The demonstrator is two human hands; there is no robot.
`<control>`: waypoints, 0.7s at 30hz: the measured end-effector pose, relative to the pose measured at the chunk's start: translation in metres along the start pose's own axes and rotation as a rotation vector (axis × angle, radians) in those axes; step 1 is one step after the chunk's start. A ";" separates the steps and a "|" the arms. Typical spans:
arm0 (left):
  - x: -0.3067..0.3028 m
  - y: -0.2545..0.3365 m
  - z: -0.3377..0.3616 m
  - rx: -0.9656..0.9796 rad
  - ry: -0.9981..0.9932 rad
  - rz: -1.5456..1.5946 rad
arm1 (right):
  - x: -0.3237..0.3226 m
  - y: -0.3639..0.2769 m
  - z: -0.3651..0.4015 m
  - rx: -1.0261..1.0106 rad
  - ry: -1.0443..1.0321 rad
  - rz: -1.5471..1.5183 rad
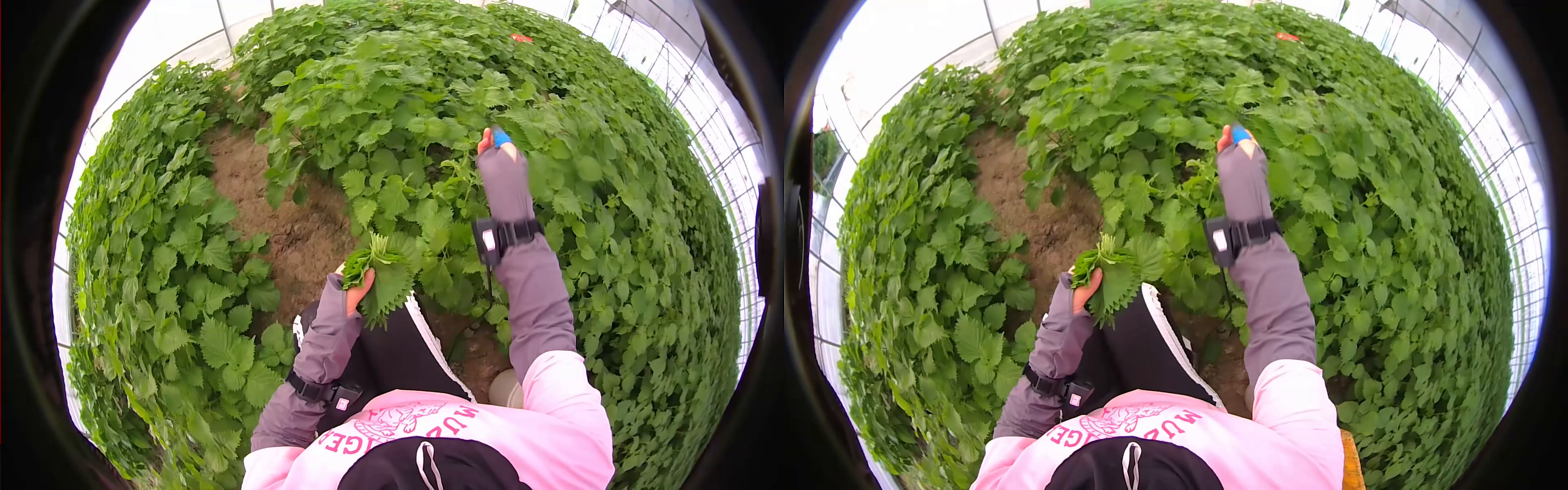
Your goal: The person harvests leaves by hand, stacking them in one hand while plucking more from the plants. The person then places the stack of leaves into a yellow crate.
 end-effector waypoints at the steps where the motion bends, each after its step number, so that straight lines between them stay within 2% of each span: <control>1: 0.001 0.004 -0.002 0.002 -0.004 -0.003 | -0.019 0.006 -0.022 -0.002 0.003 -0.003; 3: -0.006 0.016 -0.002 0.050 0.073 0.123 | -0.052 0.001 -0.058 -0.186 -0.021 0.504; 4: -0.007 0.016 -0.003 0.052 0.072 0.118 | -0.071 0.004 -0.072 -0.186 -0.020 0.499; 6: -0.008 0.005 -0.004 -0.021 0.063 0.126 | -0.109 0.006 -0.097 -0.154 0.114 0.988; 7: -0.008 0.003 -0.005 -0.020 0.062 0.124 | -0.119 -0.004 -0.100 -0.218 0.190 1.018; 9: -0.009 -0.012 -0.008 -0.126 0.087 0.069 | -0.077 -0.037 -0.050 0.201 0.269 1.597; 10: -0.006 -0.014 -0.011 -0.129 0.083 0.070 | -0.089 -0.033 -0.049 0.204 0.272 1.599; 12: -0.001 -0.012 -0.017 -0.085 0.080 -0.059 | -0.094 -0.024 -0.057 -0.082 0.090 1.139; 13: 0.003 -0.017 -0.019 -0.087 0.075 -0.057 | -0.103 -0.012 -0.062 -0.079 0.094 1.142; 15: 0.021 -0.031 -0.020 -0.121 -0.009 0.138 | -0.135 0.013 -0.067 -0.051 0.233 -0.041; 16: 0.024 -0.032 -0.019 -0.130 -0.011 0.138 | -0.140 0.019 -0.063 0.036 0.234 0.087; 17: 0.030 -0.033 -0.019 -0.148 -0.039 0.195 | -0.135 0.011 -0.051 0.043 0.239 0.090; 19: 0.038 -0.032 -0.018 -0.166 -0.065 0.253 | -0.117 0.010 -0.028 0.202 0.144 0.538; 20: 0.038 -0.028 -0.018 -0.150 -0.054 0.225 | -0.124 0.017 -0.022 0.196 0.284 0.255; 21: 0.039 -0.026 -0.018 -0.135 -0.045 0.197 | -0.131 0.020 -0.023 0.198 0.285 0.258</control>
Point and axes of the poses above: each hand's wrist, its own z-axis away from the middle knuckle, its own x-axis out of the palm, y = z × x, the point moved 10 cm from there along -z, towards the middle knuckle, and after that the axes turned 8 degrees about -z, right-handed, at the moved point
